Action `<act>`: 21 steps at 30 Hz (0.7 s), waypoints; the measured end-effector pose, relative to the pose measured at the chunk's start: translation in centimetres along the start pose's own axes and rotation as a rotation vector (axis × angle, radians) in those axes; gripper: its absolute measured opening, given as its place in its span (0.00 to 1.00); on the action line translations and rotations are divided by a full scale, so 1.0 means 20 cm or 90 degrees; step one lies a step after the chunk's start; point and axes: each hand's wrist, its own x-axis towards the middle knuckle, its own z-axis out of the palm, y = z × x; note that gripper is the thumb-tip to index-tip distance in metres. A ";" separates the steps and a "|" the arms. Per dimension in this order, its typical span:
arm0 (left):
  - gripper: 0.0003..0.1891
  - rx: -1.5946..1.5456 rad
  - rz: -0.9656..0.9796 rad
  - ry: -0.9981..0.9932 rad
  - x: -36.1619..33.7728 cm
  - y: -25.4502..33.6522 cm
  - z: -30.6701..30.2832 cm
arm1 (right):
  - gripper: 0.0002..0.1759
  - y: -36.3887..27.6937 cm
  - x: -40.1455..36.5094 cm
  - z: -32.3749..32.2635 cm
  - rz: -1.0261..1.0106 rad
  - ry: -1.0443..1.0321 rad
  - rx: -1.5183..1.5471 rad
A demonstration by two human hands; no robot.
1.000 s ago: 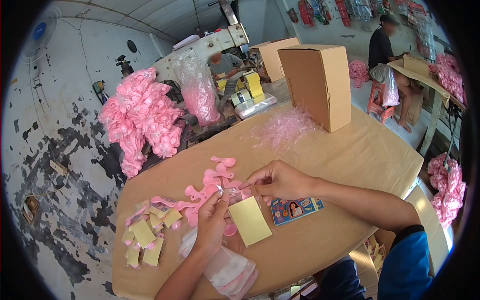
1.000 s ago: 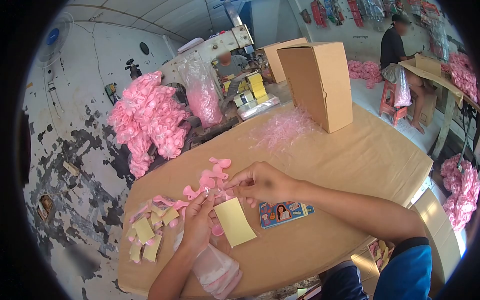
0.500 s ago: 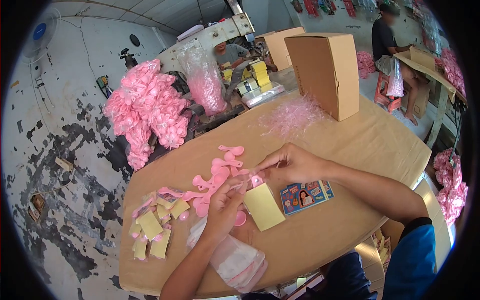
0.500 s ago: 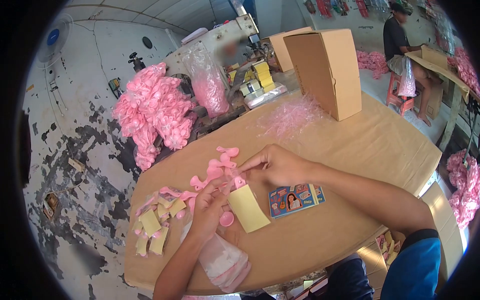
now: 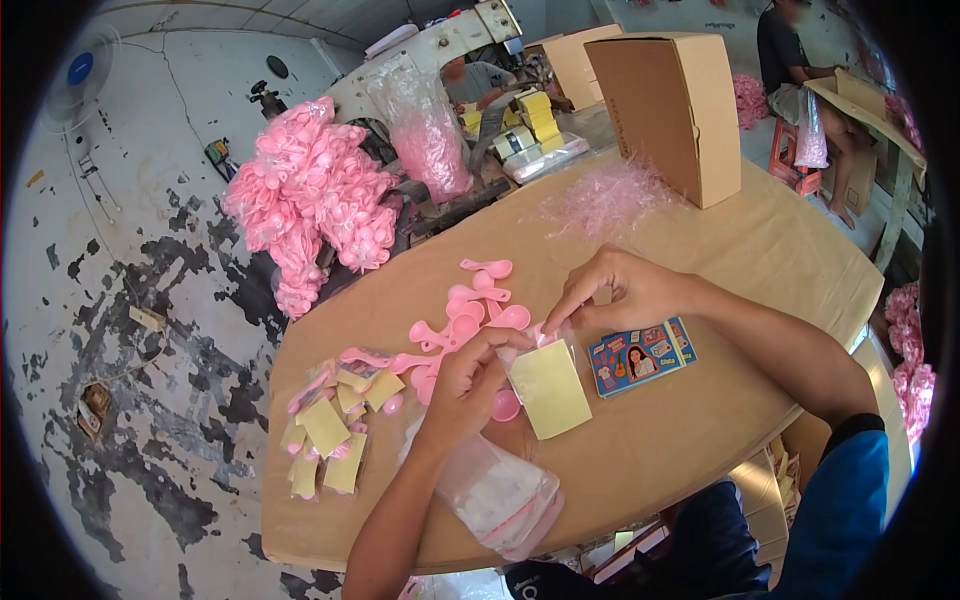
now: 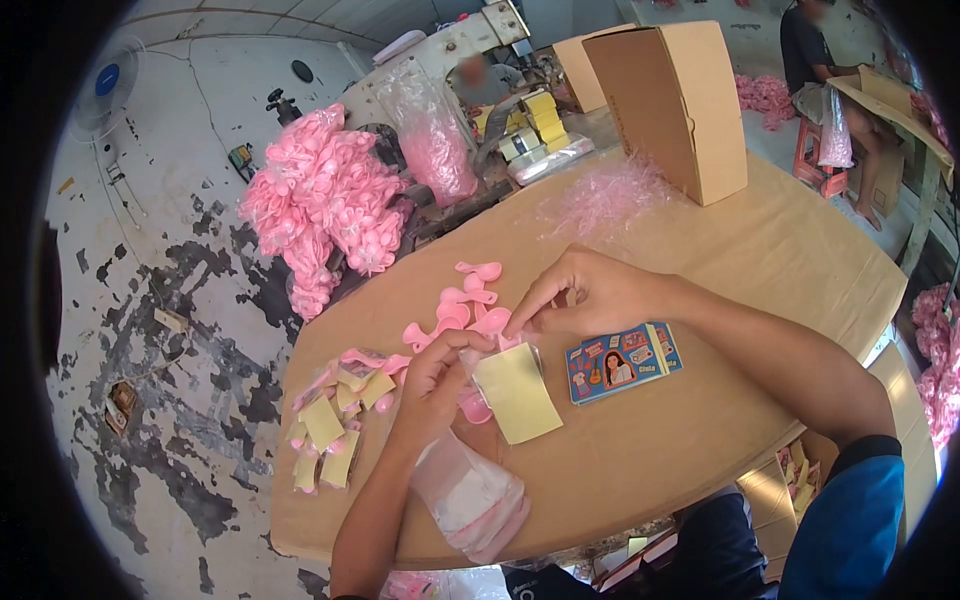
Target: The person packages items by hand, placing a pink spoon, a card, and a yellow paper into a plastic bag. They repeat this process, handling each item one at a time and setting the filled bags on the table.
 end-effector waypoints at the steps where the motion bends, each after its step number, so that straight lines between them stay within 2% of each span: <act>1: 0.11 -0.008 0.015 -0.010 0.00 0.01 0.00 | 0.13 0.00 0.00 0.00 -0.008 0.002 0.004; 5: 0.12 -0.033 -0.016 -0.042 0.00 0.01 -0.03 | 0.21 0.00 0.01 -0.01 -0.016 0.006 0.001; 7: 0.12 0.000 0.003 -0.060 0.00 -0.01 -0.05 | 0.21 -0.01 0.01 -0.01 -0.031 0.006 -0.001; 13: 0.09 -0.098 -0.099 -0.028 -0.01 0.07 -0.01 | 0.19 -0.03 0.00 -0.01 -0.030 -0.014 -0.027; 16: 0.09 -0.225 -0.156 -0.005 -0.02 0.05 -0.01 | 0.18 -0.03 0.01 -0.01 -0.045 -0.012 -0.028; 19: 0.05 -0.272 -0.095 -0.071 -0.03 -0.01 -0.07 | 0.17 -0.03 0.01 -0.01 -0.054 -0.015 -0.042; 21: 0.02 -0.115 -0.046 -0.058 -0.02 -0.08 -0.08 | 0.15 -0.04 0.01 -0.01 -0.066 -0.013 -0.057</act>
